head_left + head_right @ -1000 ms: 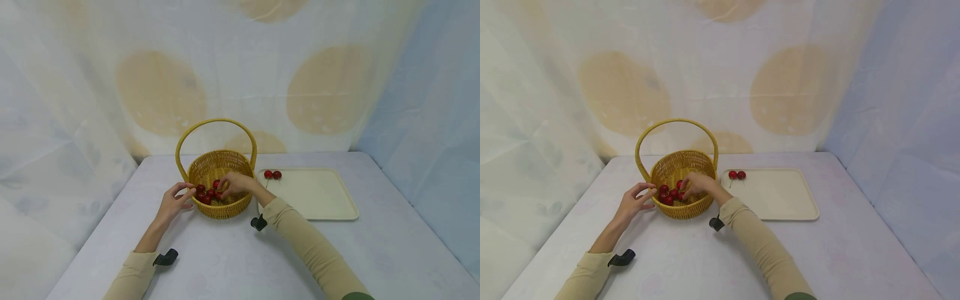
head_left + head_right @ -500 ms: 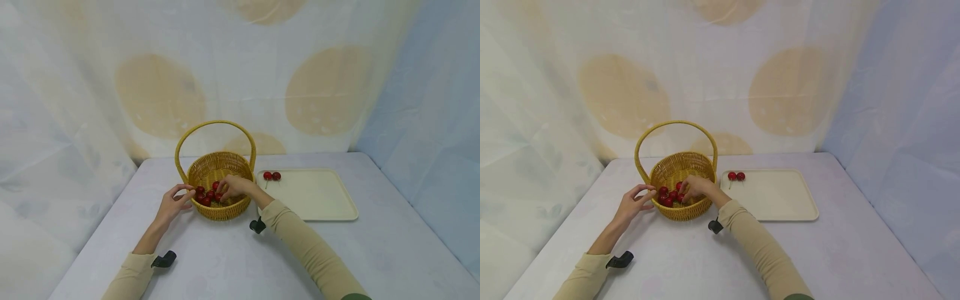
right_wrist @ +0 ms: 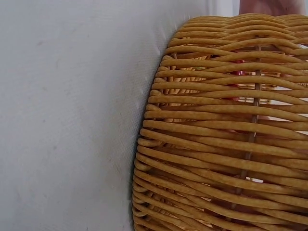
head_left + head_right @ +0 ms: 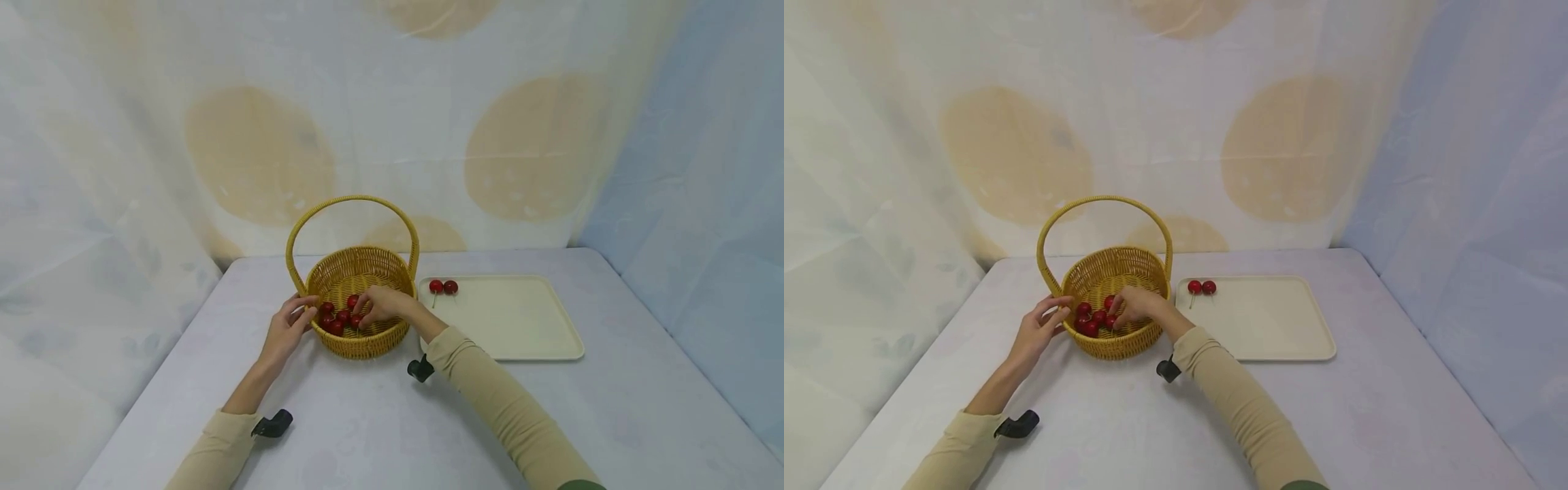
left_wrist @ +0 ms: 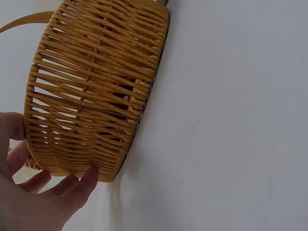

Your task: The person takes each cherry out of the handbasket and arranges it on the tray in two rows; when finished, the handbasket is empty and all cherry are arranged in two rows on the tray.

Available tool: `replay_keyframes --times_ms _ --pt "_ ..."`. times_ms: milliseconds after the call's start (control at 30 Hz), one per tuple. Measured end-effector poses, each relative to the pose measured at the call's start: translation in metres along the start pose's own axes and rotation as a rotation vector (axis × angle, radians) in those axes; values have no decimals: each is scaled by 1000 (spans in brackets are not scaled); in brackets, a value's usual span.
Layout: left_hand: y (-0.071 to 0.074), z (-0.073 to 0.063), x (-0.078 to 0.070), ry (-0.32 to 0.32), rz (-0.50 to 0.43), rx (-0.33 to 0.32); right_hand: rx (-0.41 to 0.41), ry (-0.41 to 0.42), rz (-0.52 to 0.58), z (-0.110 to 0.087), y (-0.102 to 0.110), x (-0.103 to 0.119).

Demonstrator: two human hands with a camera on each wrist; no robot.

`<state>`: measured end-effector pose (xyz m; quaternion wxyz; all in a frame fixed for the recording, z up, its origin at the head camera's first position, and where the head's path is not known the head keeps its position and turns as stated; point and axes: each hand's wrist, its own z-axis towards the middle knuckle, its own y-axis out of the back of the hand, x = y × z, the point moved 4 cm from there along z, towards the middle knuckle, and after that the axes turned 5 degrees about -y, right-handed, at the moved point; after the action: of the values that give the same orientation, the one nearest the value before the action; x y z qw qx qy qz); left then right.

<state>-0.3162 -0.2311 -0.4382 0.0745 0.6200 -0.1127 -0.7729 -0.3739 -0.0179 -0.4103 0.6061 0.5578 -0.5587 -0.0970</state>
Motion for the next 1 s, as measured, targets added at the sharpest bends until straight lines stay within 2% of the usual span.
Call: replay_keyframes --times_ms 233,433,600,700,833,1000 --pt "-1 3 0 -18 44 -33 -18 15 8 -2 1 3" --pt "0 1 -1 -39 45 -48 -41 29 30 -9 5 4" --pt "-1 -1 2 17 -5 -70 -71 32 49 -19 15 4" --pt "-2 -3 3 59 -25 -60 -89 51 31 -26 23 5" --pt "-4 -5 2 93 -5 -34 -121 62 13 -35 32 5" --pt "-3 -5 -1 112 21 -39 -135 70 4 -45 42 4"
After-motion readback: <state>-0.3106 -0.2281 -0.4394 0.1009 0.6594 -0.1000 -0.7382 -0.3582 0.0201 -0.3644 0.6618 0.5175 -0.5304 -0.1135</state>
